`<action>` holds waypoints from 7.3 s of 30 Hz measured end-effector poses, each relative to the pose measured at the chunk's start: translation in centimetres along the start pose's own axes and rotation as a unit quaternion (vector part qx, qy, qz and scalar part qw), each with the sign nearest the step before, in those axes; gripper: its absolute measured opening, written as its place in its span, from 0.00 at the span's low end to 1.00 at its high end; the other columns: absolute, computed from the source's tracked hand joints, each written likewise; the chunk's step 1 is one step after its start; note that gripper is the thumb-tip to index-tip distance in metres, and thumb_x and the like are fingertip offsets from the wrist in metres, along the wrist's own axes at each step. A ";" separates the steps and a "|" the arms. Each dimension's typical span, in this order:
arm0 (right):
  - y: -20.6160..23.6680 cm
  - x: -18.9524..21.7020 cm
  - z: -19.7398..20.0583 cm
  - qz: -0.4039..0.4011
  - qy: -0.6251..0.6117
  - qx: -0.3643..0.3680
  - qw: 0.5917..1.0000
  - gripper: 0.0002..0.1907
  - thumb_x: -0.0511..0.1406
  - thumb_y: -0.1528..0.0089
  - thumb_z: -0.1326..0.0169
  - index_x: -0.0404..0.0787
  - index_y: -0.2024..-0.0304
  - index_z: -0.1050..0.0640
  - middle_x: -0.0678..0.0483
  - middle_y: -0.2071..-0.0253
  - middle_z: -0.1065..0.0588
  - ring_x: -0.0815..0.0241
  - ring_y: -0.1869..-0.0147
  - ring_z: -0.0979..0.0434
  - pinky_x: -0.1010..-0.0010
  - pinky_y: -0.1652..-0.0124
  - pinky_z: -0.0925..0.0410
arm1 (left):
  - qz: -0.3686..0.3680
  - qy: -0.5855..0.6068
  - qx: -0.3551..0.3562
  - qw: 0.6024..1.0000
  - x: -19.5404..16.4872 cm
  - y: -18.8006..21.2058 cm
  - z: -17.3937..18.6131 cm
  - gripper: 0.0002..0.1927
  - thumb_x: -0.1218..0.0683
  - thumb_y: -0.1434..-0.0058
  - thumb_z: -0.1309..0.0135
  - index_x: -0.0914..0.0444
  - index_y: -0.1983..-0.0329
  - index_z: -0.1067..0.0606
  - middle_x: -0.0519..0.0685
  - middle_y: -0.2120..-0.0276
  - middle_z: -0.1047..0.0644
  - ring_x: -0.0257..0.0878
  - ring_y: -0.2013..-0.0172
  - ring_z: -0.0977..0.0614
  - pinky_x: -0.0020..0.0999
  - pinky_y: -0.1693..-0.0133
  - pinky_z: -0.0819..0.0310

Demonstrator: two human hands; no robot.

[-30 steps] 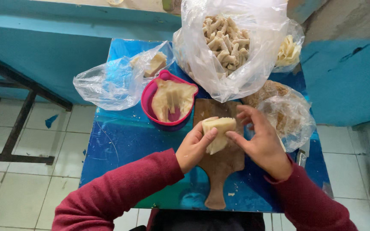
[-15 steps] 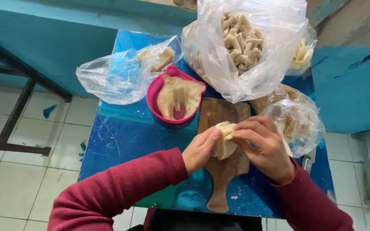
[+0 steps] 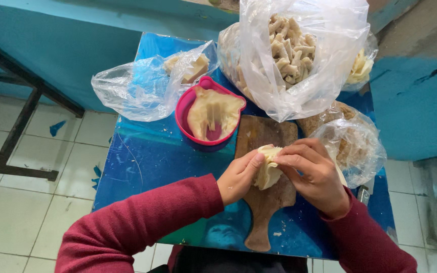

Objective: The person folds thin dough wrappers into wonton shapes on a wooden board, stacking the folded wrappers. They then spoon filling from a plastic bag onto a wrapper and pinch the wrappers closed to form filled wontons, continuing to fold and stack them.

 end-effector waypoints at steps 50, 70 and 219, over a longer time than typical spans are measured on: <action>4.0 -8.6 -2.8 -0.253 -0.312 -0.039 0.915 0.08 0.32 0.31 0.47 0.36 0.51 0.23 0.57 0.62 0.21 0.71 0.59 0.22 0.78 0.59 0.29 | 0.077 -0.417 -0.193 0.885 -13.5 -3.3 24.7 0.20 0.46 0.36 0.41 0.63 0.47 0.24 0.54 0.52 0.19 0.47 0.53 0.18 0.40 0.52 0.23; 3.5 -7.0 -3.9 -0.274 -0.357 -0.021 0.893 0.10 0.32 0.39 0.39 0.41 0.55 0.23 0.56 0.64 0.20 0.67 0.60 0.21 0.76 0.60 0.29 | 0.195 0.315 0.116 0.922 -1.2 -0.3 -2.2 0.39 0.32 0.28 0.71 0.62 0.26 0.39 0.49 0.33 0.30 0.41 0.34 0.28 0.41 0.34 0.35; 0.5 1.6 -2.4 0.003 -0.002 0.023 1.000 0.13 0.29 0.45 0.35 0.42 0.56 0.18 0.54 0.55 0.20 0.51 0.49 0.24 0.63 0.49 0.30 | -0.017 0.219 -0.031 0.975 -3.3 3.3 0.1 0.48 0.70 0.38 0.65 0.52 0.19 0.69 0.60 0.33 0.31 0.44 0.35 0.28 0.38 0.34 0.36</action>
Point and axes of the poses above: each hand's wrist, its own y-axis away from the middle knuckle, its own z-axis out of the back of the hand, x = y × z, the point moved 10 cm from there along -y, towards the middle knuckle
